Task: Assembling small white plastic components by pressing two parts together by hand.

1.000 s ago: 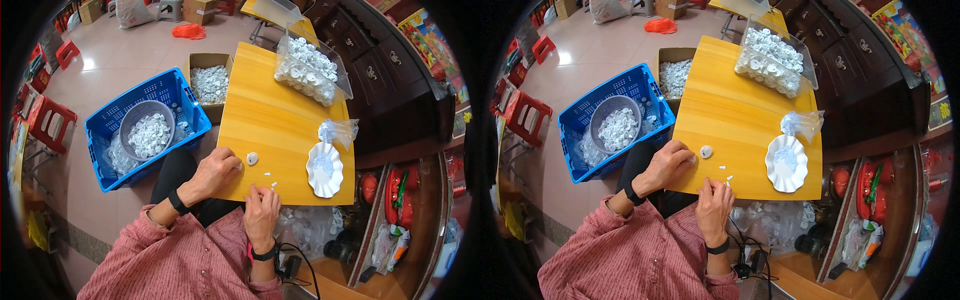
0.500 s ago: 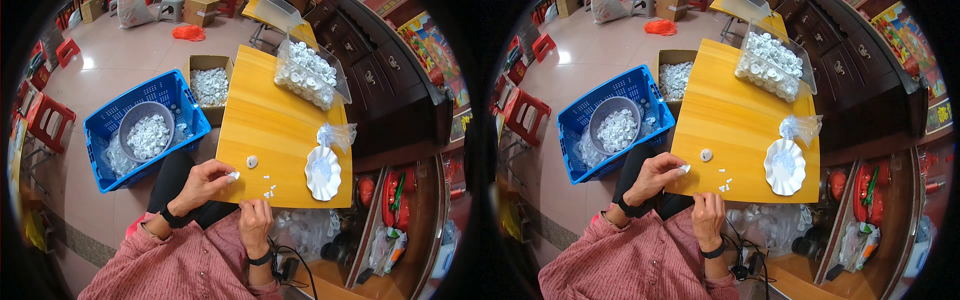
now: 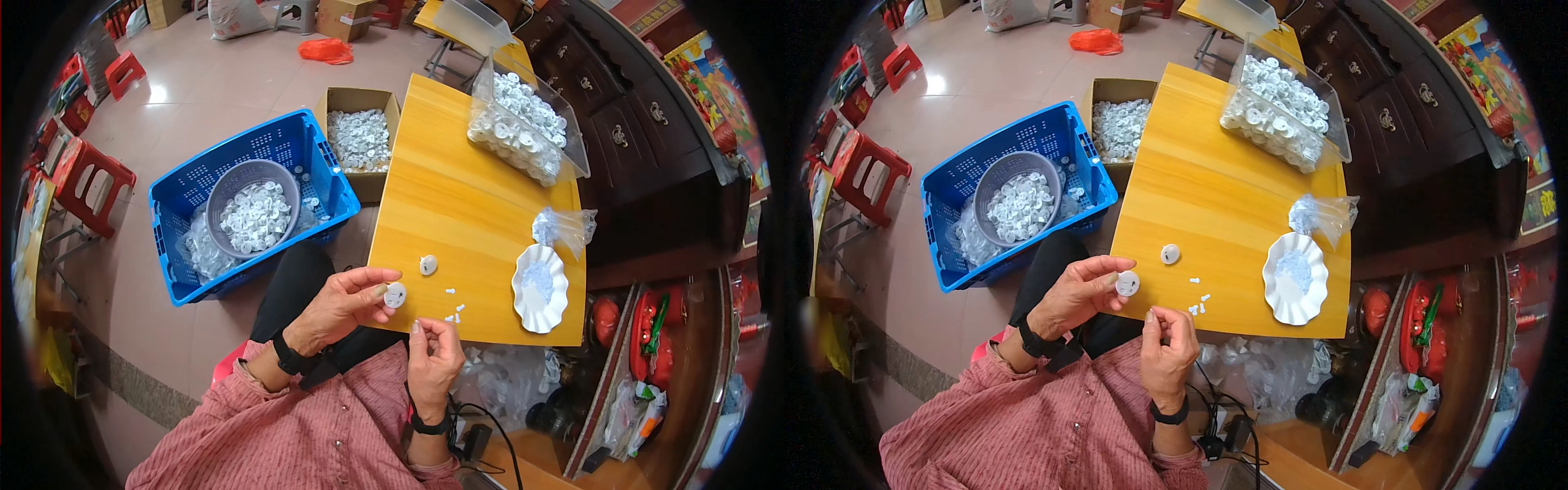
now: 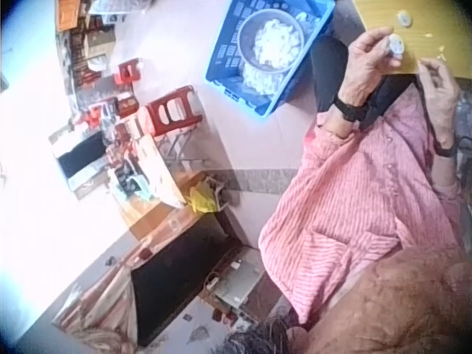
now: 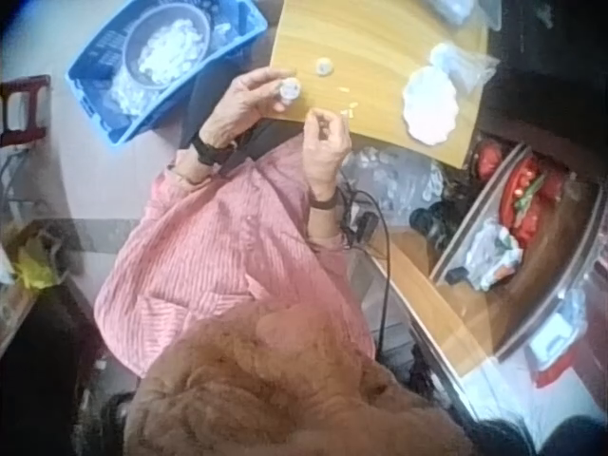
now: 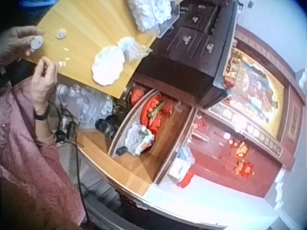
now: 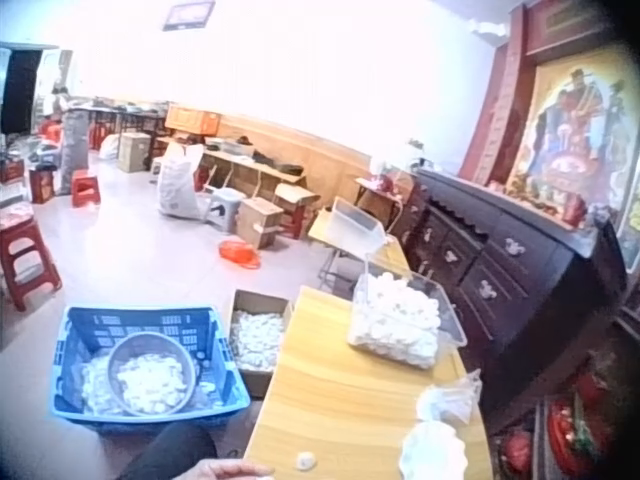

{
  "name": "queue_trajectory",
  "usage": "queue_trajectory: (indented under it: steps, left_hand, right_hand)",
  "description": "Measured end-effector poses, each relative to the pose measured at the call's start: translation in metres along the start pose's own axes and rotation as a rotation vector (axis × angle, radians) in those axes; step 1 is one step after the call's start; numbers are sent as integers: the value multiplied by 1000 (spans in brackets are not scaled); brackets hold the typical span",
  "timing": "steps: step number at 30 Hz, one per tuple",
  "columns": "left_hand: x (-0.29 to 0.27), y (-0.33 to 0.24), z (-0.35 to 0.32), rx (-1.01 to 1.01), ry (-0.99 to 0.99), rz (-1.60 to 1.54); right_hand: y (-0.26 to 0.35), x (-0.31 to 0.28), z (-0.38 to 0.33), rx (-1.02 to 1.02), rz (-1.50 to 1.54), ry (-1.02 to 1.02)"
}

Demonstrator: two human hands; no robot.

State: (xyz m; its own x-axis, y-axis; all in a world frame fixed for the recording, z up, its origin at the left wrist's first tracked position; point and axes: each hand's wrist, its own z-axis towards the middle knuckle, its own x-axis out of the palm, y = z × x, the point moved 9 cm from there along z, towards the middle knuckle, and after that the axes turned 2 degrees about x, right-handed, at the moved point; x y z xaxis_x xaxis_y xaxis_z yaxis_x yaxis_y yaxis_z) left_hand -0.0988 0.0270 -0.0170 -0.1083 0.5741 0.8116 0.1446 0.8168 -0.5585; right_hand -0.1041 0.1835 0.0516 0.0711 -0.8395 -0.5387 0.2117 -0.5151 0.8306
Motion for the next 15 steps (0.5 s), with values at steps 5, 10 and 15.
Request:
queue_trajectory:
  steps: [5, 10, 15]
  left_hand:
    - [-3, 10, -1, -30, 23, -62]
    - [-3, 13, -2, -20, 54, -90]
    - [2, 11, -2, 6, 76, -86]
  right_hand:
    - [-8, 5, 3, 129, 473, -42]
    - [9, 8, 9, -2, 443, -51]
    - [-3, 14, 6, 174, 605, -55]
